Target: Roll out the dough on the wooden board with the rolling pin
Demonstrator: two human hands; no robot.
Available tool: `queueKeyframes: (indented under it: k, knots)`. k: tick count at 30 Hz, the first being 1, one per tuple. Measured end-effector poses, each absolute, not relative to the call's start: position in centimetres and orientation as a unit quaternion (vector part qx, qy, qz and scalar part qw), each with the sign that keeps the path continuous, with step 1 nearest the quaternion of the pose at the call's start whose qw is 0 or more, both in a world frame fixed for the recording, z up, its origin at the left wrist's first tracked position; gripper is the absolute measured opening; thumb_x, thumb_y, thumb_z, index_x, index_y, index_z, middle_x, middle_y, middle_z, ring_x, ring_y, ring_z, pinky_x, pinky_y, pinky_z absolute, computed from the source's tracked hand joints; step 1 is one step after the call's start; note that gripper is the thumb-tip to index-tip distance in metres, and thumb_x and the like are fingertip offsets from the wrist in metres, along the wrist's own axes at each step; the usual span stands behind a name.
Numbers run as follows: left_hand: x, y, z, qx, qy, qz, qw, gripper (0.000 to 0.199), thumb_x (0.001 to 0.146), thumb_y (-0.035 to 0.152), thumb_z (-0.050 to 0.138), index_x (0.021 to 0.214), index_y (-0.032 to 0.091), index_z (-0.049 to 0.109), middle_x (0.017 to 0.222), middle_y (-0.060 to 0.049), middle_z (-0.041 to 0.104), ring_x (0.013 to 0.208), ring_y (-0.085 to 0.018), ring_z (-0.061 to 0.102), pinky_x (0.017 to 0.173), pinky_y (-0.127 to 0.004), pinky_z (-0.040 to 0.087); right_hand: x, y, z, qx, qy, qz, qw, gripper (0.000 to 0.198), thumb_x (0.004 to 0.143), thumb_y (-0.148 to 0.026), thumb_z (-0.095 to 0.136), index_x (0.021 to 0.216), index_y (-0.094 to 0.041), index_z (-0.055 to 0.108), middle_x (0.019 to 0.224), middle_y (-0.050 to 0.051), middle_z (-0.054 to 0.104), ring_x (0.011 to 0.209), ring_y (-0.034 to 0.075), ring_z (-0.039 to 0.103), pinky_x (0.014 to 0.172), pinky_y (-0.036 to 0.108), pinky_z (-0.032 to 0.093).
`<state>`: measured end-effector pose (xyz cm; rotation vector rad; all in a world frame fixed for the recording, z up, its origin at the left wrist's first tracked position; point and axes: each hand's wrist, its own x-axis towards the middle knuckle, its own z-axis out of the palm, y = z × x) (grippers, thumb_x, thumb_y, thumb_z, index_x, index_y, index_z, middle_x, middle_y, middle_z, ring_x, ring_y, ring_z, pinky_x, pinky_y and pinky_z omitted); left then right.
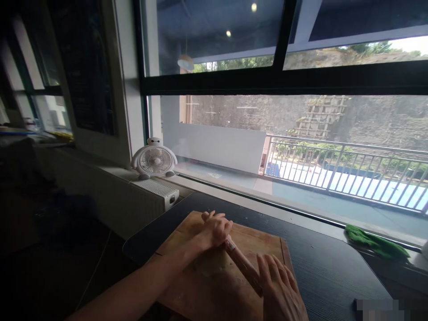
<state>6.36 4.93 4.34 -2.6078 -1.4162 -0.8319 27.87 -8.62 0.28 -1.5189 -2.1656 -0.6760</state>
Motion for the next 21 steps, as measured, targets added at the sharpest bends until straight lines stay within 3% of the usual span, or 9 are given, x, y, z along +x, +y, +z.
queueKeyframes:
  k: [4,7,10,14,17,21]
  knots:
    - [5.9,1.8,2.6,-0.827,-0.477,-0.288,0.079,0.035,0.094,0.032,0.032,0.101,0.019,0.064,0.107,-0.009,0.064,0.111,-0.025,0.049,0.106,-0.052,0.022,27.2,-9.1,-0.1,-0.512,-0.813,-0.208,0.186,0.064,0.074,-0.008,0.039,0.136,-0.027,0.04,0.13,0.004,0.053,0.116,0.021,0.051,0.091,0.034,0.048]
    - [4.3,-1.0,1.4,-0.841,-0.456,-0.269,0.114,0.042,0.094,0.038,0.032,0.131,0.023,0.045,0.135,-0.007,0.047,0.127,-0.026,0.036,0.109,-0.05,0.017,26.0,-8.2,-1.0,-0.544,-0.797,-0.174,0.194,0.061,0.078,-0.008,0.037,0.136,-0.025,0.039,0.132,0.005,0.051,0.117,0.019,0.051,0.092,0.032,0.046]
    - [2.7,-2.7,0.7,-0.861,-0.432,-0.238,0.121,0.053,0.094,0.042,0.032,0.143,0.023,0.026,0.147,-0.007,0.03,0.135,-0.027,0.025,0.111,-0.05,0.013,25.3,-6.8,-1.7,-0.559,-0.794,-0.135,0.195,0.054,0.079,-0.01,0.039,0.133,-0.017,0.043,0.129,0.009,0.053,0.114,0.021,0.052,0.092,0.033,0.046]
    - [2.7,-0.9,1.2,-0.878,-0.421,-0.21,0.084,0.056,0.095,0.044,0.025,0.145,0.02,0.02,0.149,-0.007,0.025,0.138,-0.025,0.018,0.112,-0.05,0.011,25.6,-6.1,-0.6,-0.551,-0.807,-0.068,0.202,0.054,0.083,-0.013,0.036,0.136,-0.021,0.04,0.128,0.008,0.054,0.114,0.02,0.052,0.092,0.033,0.044]
    - [4.7,3.1,2.1,-0.868,-0.447,-0.209,0.05,0.051,0.095,0.042,0.024,0.137,0.017,0.039,0.143,-0.009,0.038,0.135,-0.026,0.025,0.111,-0.052,0.015,25.8,-5.8,0.9,-0.567,-0.797,-0.045,0.205,0.05,0.085,-0.015,0.034,0.134,-0.027,0.042,0.124,0.006,0.058,0.109,0.02,0.056,0.089,0.033,0.044]
    - [7.3,7.1,3.1,-0.85,-0.474,-0.223,0.054,0.044,0.094,0.039,0.028,0.098,0.019,0.067,0.112,-0.011,0.063,0.12,-0.031,0.045,0.104,-0.058,0.023,25.9,-4.9,1.8,-0.601,-0.777,-0.035,0.183,0.043,0.087,-0.017,0.035,0.126,-0.024,0.05,0.116,0.006,0.062,0.103,0.021,0.059,0.085,0.032,0.046]
